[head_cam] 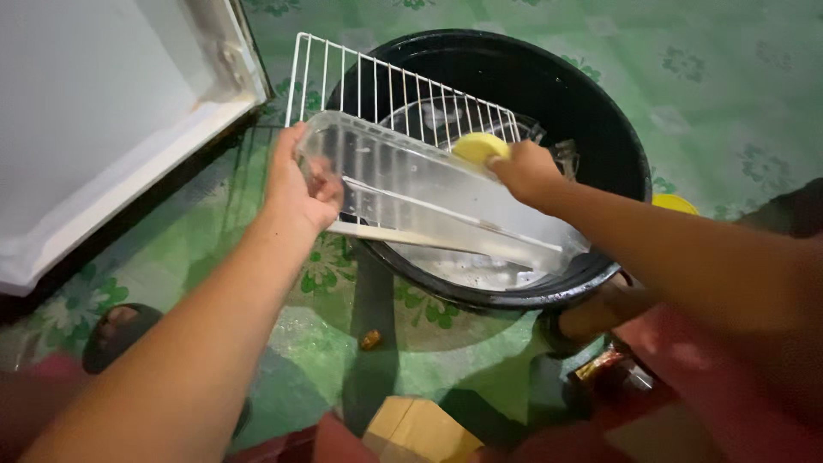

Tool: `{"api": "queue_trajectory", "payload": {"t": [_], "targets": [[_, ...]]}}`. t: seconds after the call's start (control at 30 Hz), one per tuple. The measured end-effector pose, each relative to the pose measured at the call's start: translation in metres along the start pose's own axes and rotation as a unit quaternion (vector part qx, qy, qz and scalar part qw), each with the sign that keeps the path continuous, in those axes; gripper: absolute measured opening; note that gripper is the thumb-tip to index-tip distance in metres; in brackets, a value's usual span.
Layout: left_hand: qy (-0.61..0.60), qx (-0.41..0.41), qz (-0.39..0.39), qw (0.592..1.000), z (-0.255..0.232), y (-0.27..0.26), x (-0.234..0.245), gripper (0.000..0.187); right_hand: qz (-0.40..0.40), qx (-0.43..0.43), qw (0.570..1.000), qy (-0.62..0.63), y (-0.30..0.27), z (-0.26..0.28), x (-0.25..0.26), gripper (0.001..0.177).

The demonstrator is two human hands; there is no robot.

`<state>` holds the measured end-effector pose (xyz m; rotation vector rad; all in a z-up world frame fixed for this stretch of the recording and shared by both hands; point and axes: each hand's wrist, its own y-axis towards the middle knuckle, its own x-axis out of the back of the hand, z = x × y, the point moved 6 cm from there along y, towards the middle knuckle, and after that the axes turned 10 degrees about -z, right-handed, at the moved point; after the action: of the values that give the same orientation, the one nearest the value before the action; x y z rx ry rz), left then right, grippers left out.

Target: The person scrubs a white wire rack and a clear plastic tray with a yellow sponge over a black basin. They repeatedly wipe both sides of the tray and the rack, occasionally lifting and repositioning the items to reach different areas.

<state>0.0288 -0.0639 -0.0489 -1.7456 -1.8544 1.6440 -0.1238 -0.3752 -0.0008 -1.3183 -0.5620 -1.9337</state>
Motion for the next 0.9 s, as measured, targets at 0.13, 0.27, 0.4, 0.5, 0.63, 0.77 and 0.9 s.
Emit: {"api": "queue_trajectory", "payload": {"t": [0.13,0.27,0.4,0.5,0.63,0.77,0.9], "targets": [[0.027,-0.035,0.004,0.999,-0.009,-0.002,-0.003,0.028,-0.001,0.087,0.995,0.053,-0.012,0.063,0.0,0.044],[0.027,-0.027,-0.006,0.999,-0.002,-0.002,-0.002,0.033,0.004,0.152,0.98,0.132,-0.034,0.12,0.001,0.036],[0.046,-0.039,0.011,0.998,-0.009,0.0,-0.002,0.031,-0.036,0.283,0.939,0.191,-0.052,0.154,0.012,0.033],[0.026,-0.003,-0.041,0.999,0.001,-0.005,0.004,0.03,0.004,0.185,0.965,0.185,-0.052,0.137,0.012,0.034],[0.079,0.03,-0.048,0.995,0.004,-0.005,0.003,0.039,-0.011,0.196,0.972,0.131,-0.047,0.141,0.011,0.037],[0.156,0.034,-0.077,0.984,0.009,0.003,0.004,0.048,-0.031,0.234,0.959,0.156,-0.04,0.129,0.01,0.035],[0.281,0.075,0.009,0.957,0.004,-0.006,0.002,0.069,0.0,0.199,0.966,0.162,-0.024,0.124,0.002,0.034]]}}
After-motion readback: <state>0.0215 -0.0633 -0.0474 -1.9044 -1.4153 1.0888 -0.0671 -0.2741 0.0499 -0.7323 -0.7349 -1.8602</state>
